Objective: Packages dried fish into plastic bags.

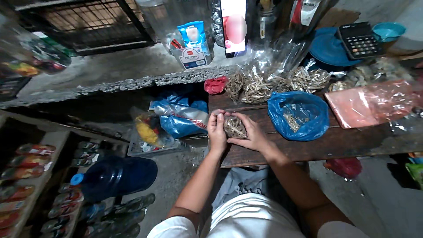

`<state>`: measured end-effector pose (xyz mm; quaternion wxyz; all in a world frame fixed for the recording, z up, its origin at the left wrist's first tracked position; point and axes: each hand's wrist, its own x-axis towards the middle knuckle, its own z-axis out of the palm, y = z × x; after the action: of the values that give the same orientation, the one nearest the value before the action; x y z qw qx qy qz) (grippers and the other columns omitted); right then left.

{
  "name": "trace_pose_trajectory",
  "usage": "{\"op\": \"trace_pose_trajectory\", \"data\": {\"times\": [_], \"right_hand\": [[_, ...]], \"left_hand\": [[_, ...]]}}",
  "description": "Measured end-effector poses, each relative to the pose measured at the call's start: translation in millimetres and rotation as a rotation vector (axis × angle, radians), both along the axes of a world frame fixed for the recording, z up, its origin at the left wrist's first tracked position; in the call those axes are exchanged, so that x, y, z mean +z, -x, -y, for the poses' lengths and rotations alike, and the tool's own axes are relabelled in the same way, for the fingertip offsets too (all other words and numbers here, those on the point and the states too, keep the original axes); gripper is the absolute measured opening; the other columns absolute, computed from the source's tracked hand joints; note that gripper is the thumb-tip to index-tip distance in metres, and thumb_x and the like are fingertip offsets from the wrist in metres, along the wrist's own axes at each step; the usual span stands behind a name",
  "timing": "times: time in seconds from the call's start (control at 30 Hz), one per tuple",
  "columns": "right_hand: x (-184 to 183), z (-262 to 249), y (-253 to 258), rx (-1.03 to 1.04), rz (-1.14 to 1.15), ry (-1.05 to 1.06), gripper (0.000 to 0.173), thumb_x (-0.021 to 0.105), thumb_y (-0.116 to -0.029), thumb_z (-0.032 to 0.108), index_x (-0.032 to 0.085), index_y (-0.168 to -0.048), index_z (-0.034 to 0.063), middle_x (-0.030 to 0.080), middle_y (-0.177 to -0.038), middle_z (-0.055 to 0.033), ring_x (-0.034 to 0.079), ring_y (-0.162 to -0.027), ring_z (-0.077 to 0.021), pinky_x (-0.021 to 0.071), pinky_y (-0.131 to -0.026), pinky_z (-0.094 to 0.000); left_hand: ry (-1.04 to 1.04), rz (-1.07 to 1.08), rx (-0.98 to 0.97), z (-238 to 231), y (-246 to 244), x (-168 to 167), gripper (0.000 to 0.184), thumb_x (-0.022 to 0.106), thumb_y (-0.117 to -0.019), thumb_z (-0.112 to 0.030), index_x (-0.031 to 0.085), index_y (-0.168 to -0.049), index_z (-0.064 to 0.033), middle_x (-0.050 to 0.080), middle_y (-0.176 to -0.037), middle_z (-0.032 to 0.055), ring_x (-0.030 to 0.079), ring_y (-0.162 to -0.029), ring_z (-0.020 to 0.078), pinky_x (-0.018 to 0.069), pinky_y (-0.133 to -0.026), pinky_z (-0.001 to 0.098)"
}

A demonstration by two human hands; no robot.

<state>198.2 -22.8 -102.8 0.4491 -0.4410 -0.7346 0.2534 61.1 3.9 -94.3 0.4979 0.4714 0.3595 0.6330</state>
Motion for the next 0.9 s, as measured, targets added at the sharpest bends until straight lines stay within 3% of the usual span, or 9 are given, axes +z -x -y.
{"op": "trace_pose_trajectory", "data": {"times": [0.2, 0.6, 0.67, 0.77, 0.9], "right_hand": [[-1, -1, 1, 0.03, 0.005, -0.024, 0.074, 0.079, -0.0848, 0.038, 0.054, -0.139, -0.0063, 0.064, -0.128, -0.0257, 0.068, -0.112, -0.034, 0.056, -0.093, -0.0512], [-4, -1, 3, 0.041, 0.067, -0.111, 0.071, 0.077, -0.0855, 0.04, 0.057, -0.136, -0.0058, 0.064, -0.128, -0.0254, 0.069, -0.109, -0.035, 0.0576, -0.089, -0.0509], [-2, -1, 4, 0.016, 0.033, -0.081, 0.07, 0.079, -0.0848, 0.034, 0.056, -0.138, -0.0047, 0.063, -0.131, -0.0255, 0.068, -0.111, -0.0348, 0.0573, -0.089, -0.0517], [-3, -2, 2, -0.055, -0.01, -0.079, 0.069, 0.081, -0.0838, 0.029, 0.057, -0.139, -0.0048, 0.062, -0.132, -0.0252, 0.067, -0.113, -0.0344, 0.0567, -0.092, -0.0515], [-4, -4, 0, -0.077, -0.017, -0.092, 0.067, 0.08, -0.0844, 0.026, 0.057, -0.139, -0.0049, 0.063, -0.132, -0.0244, 0.067, -0.115, -0.0344, 0.0556, -0.094, -0.0523]], "left_hand": [[0.026, 0.071, -0.003, 1, -3, 3, 0.03, 0.028, -0.1097, -0.012, 0.057, -0.107, -0.0164, 0.064, -0.083, -0.0134, 0.064, -0.077, -0.0026, 0.0556, -0.075, 0.0175], [-0.102, 0.019, -0.017, -5, 3, -4, 0.026, 0.034, -0.1095, -0.016, 0.058, -0.104, -0.0231, 0.061, -0.075, -0.017, 0.06, -0.069, -0.005, 0.0529, -0.068, 0.0148], [-0.126, -0.006, 0.041, -6, 2, -4, 0.023, 0.037, -0.1089, -0.014, 0.058, -0.105, -0.0202, 0.063, -0.081, -0.0166, 0.061, -0.074, -0.0052, 0.0534, -0.071, 0.0155], [-0.172, -0.126, 0.136, -8, 5, -8, 0.019, 0.048, -0.105, -0.01, 0.065, -0.11, -0.003, 0.063, -0.105, -0.0054, 0.06, -0.096, -0.0005, 0.0516, -0.087, 0.0203], [-0.216, -0.214, 0.141, -11, 16, -4, 0.016, 0.057, -0.1002, -0.006, 0.069, -0.108, 0.0007, 0.065, -0.103, -0.0036, 0.06, -0.092, -0.0017, 0.051, -0.084, 0.0175]]}}
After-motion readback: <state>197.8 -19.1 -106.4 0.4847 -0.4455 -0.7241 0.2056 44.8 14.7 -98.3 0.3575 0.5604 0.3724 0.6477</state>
